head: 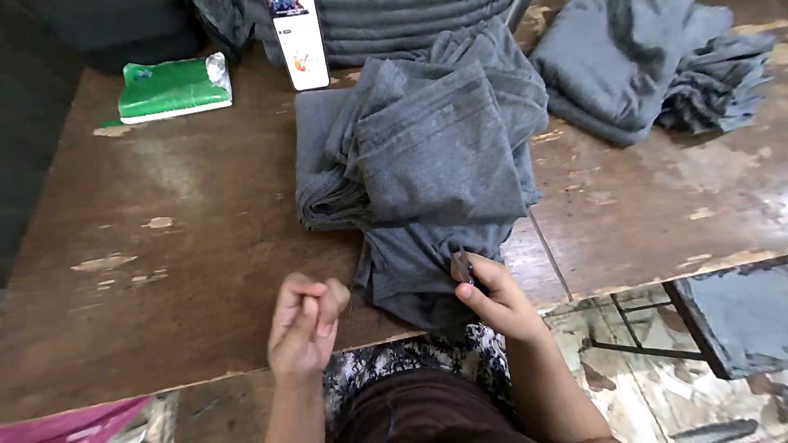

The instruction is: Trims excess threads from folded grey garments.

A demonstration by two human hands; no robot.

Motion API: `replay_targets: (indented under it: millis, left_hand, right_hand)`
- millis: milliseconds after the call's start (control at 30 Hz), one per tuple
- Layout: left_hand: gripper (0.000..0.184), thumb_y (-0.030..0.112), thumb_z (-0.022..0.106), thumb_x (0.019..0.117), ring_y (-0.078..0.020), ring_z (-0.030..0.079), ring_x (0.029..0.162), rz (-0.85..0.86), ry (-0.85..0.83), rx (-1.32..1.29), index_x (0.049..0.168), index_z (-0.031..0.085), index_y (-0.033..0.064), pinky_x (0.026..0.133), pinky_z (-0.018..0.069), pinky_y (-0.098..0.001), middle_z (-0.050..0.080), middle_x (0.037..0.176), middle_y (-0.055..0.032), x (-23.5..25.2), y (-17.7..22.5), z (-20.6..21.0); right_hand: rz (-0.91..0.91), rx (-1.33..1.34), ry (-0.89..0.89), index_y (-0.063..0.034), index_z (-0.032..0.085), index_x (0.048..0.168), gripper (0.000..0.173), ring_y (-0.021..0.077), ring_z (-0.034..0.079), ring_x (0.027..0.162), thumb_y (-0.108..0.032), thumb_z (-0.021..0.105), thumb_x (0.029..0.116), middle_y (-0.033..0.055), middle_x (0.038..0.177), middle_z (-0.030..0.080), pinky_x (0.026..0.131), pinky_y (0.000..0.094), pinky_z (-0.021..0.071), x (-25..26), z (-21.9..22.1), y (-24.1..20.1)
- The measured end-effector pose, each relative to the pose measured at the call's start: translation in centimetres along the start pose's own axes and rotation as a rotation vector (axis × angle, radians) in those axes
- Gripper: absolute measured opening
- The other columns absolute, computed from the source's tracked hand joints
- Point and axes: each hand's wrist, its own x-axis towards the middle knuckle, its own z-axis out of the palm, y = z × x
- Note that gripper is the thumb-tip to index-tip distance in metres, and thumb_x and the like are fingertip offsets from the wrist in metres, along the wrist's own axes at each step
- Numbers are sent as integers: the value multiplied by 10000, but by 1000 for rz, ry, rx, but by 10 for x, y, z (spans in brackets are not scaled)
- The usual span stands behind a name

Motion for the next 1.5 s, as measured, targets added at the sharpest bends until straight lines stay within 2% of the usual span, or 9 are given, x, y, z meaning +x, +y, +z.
replay_targets:
  millis: [100,233,567,767,933,1033,1167,1367,1500]
  left_hand:
    - [281,478,575,1016,42,621,967,67,-78,476,1219,644,298,871,509,-163,669,1039,170,2,6,2]
    - [557,304,767,830,-269,660,999,9,-110,1192,1341,672,103,854,555,-462,680,1103,-141,6,-27,30]
    - [365,-64,417,966,-27,669,1067,56,-40,584,1180,700,22,949,559,-258,722,1184,11,67,8,51]
    - [708,158,469,1053,-190,393,1483,-149,1,405,1662,107,179,1146,450,-386,105,1721,-55,103,6,54]
    - [422,246,514,1068,-165,626,1254,-1,-153,539,1417,562,14,1061,526,-371,645,1380,-72,64,1,26]
    - [260,171,585,1005,-138,667,1148,-23,-402,794,1179,741,57,1023,533,-332,750,1141,-36,31,-10,11]
    - [255,215,719,886,-246,608,1167,-7,-526,1130,1134,780,217,955,474,-489,730,1145,49,8,-26,33]
    - [156,15,647,838,-76,604,919,302,24,1051,958,744,38,856,477,-123,630,920,-98,15,-31,34]
    - [177,43,646,865,-62,667,964,151,-17,1015,994,762,9,849,534,-144,706,1000,-119,10,-25,29]
  right_hand:
    - [16,59,41,-72,545,858,379,-63,457,739,-399,704,967,-59,782,504,680,121,386,1,2,-4]
    - [-55,-7,110,-27,538,894,189,18,524,779,-98,705,840,33,821,551,712,142,441,4,15,-21]
    - [-327,-268,553,-249,553,964,164,28,651,1074,-142,674,935,-129,1170,646,871,224,574,35,-52,-71]
    - [-253,-32,320,-134,522,1124,193,225,626,1240,-93,593,949,72,1409,530,907,405,633,64,-13,-63]
    - [-74,-370,-68,-9,641,1067,464,170,637,834,-442,731,927,124,989,679,744,321,555,5,21,-28]
    - [-145,-514,-122,-91,625,926,209,239,635,883,-293,681,931,71,884,674,788,398,512,-22,21,-10]
    - [-111,-335,-125,-63,606,911,91,189,602,809,-150,589,930,76,822,621,776,327,500,-26,13,-18]
    - [-265,-31,29,-98,485,920,99,114,534,753,-126,570,961,49,785,507,741,230,456,-7,-11,-46]
    - [-291,-80,249,-118,510,915,79,16,547,759,-108,580,950,-9,798,540,719,155,457,16,-20,-41]
